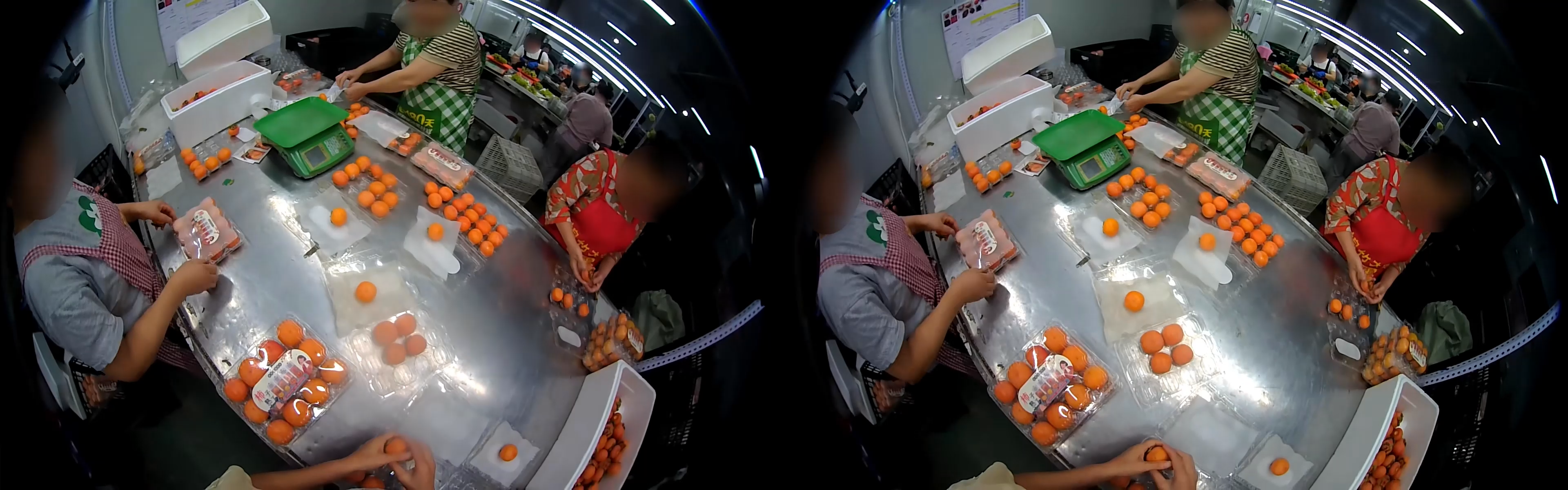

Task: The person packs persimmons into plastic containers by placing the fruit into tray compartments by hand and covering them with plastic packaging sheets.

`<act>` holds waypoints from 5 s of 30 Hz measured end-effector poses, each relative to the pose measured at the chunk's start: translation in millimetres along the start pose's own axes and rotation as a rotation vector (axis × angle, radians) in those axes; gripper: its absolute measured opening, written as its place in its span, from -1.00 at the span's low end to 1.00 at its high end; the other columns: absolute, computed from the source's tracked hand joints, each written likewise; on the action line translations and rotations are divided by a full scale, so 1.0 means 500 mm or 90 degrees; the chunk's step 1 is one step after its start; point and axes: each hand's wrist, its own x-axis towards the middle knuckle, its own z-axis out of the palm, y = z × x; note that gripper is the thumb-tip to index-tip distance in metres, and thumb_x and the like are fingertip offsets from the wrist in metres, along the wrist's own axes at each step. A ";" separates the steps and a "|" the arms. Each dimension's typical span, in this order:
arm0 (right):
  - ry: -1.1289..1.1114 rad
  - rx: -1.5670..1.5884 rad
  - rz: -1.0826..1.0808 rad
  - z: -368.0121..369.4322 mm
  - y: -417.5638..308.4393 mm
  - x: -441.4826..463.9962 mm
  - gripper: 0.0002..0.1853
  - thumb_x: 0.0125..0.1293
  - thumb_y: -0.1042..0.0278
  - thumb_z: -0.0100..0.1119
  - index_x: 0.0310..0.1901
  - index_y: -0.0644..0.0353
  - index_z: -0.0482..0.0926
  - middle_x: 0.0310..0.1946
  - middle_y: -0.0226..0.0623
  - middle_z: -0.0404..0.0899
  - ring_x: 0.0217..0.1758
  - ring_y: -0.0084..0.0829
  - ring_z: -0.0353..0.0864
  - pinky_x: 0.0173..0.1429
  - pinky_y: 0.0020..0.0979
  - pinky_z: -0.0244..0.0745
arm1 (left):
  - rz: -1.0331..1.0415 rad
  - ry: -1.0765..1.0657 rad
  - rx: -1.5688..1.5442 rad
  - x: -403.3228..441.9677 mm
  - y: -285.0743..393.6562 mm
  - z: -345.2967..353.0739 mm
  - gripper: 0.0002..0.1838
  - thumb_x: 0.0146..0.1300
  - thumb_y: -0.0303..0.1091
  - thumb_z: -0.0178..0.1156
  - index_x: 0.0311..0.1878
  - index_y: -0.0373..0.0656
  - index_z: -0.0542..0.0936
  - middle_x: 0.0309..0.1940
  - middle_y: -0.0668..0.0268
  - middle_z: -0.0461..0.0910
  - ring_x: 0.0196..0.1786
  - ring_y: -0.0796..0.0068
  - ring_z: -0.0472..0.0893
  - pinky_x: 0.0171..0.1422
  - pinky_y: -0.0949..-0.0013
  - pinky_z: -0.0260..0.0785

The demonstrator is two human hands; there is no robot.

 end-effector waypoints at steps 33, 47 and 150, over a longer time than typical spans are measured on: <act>0.018 -0.024 0.006 -0.001 -0.023 -0.013 -0.50 -0.16 0.37 0.41 -0.09 0.20 0.49 -0.25 -0.15 0.50 -0.23 -0.19 0.48 -0.16 -0.32 0.41 | 0.023 -0.037 0.045 -0.006 -0.015 0.006 -0.59 0.30 -0.12 0.06 0.02 -0.26 0.34 -0.12 0.24 0.41 -0.03 0.49 0.40 0.07 0.46 0.27; 0.044 -0.029 -0.036 -0.002 -0.054 -0.049 -0.53 -0.09 0.28 0.36 -0.11 0.23 0.46 -0.36 -0.20 0.41 -0.36 -0.27 0.39 -0.29 -0.35 0.34 | 0.096 -0.013 0.156 -0.036 -0.020 0.013 -0.67 0.38 -0.20 -0.08 -0.03 -0.31 0.41 -0.16 0.23 0.46 -0.06 0.52 0.42 0.08 0.47 0.27; 0.094 0.773 0.286 0.058 0.082 -0.167 -0.52 0.28 -0.02 -0.11 -0.09 0.31 0.47 -0.19 -0.22 0.49 -0.12 -0.35 0.45 -0.01 -0.33 0.34 | -0.156 -0.071 -0.291 -0.112 -0.030 -0.057 -0.69 0.27 -0.14 -0.07 -0.17 -0.17 0.49 -0.41 0.31 0.51 -0.54 0.59 0.35 -0.51 0.55 0.15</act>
